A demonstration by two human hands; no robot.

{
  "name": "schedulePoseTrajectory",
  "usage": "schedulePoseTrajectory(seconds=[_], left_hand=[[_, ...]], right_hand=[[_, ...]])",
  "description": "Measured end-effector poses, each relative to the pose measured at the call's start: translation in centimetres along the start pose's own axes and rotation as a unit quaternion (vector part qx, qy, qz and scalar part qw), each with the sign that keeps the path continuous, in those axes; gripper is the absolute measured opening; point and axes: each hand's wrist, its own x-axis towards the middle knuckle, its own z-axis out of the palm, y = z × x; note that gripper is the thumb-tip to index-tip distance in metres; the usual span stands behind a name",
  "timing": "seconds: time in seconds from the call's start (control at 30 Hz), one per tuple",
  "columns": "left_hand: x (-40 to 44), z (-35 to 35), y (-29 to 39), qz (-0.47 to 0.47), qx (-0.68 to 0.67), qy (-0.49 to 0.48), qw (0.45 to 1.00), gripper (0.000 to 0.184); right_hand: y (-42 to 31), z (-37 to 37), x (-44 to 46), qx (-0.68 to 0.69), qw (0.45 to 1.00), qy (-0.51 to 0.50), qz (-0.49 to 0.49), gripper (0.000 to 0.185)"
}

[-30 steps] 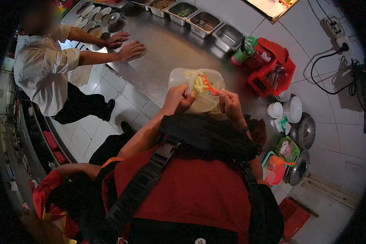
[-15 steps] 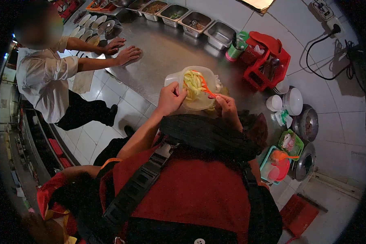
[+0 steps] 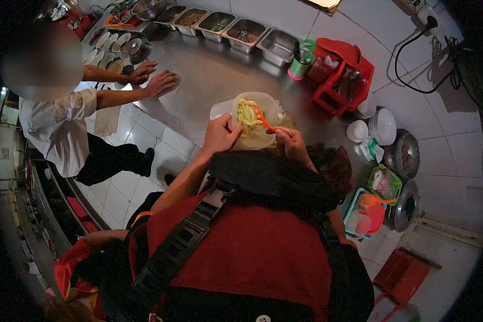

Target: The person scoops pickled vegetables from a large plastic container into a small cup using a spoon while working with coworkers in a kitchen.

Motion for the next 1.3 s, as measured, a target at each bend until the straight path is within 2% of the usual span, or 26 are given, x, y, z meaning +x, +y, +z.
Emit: schedulePoseTrajectory(seconds=[0.23,0.33,0.67,0.83,0.93,1.03,1.17,1.3], left_hand=[[0.7,-0.5,0.1,-0.001,0.036,-0.014,0.999,0.034],[0.8,-0.5,-0.3,-0.008,0.007,-0.022,1.0,0.034],[0.9,-0.5,-1.2,-0.021,-0.029,-0.044,0.998,0.036],[1.0,-0.7,-0.9,-0.009,-0.023,-0.048,0.999,0.037],[1.2,-0.6,-1.6,-0.01,-0.047,-0.024,0.999,0.037],[1.2,-0.9,-2.1,-0.018,-0.067,-0.034,0.997,0.036],[0.8,-1.2,-2.0,-0.015,-0.063,-0.046,0.997,0.034],[1.0,-1.2,-1.7,-0.004,-0.081,-0.03,0.996,0.033]], right_hand=[[0.3,-0.8,0.1,0.024,0.999,-0.012,-0.028,0.033],[1.0,-1.3,0.5,0.068,0.997,-0.04,-0.022,0.034],[0.7,-1.1,-0.3,0.089,0.996,-0.013,-0.018,0.035],[1.2,-1.6,0.3,-0.013,1.0,0.007,0.014,0.031],[1.6,-1.6,0.6,-0.069,0.997,0.029,-0.003,0.03],[2.7,-2.3,0.9,-0.077,0.996,0.025,0.035,0.03],[2.8,-2.1,0.5,-0.091,0.994,0.037,0.036,0.031],[1.6,-1.7,-0.5,-0.029,0.996,0.05,0.066,0.032]])
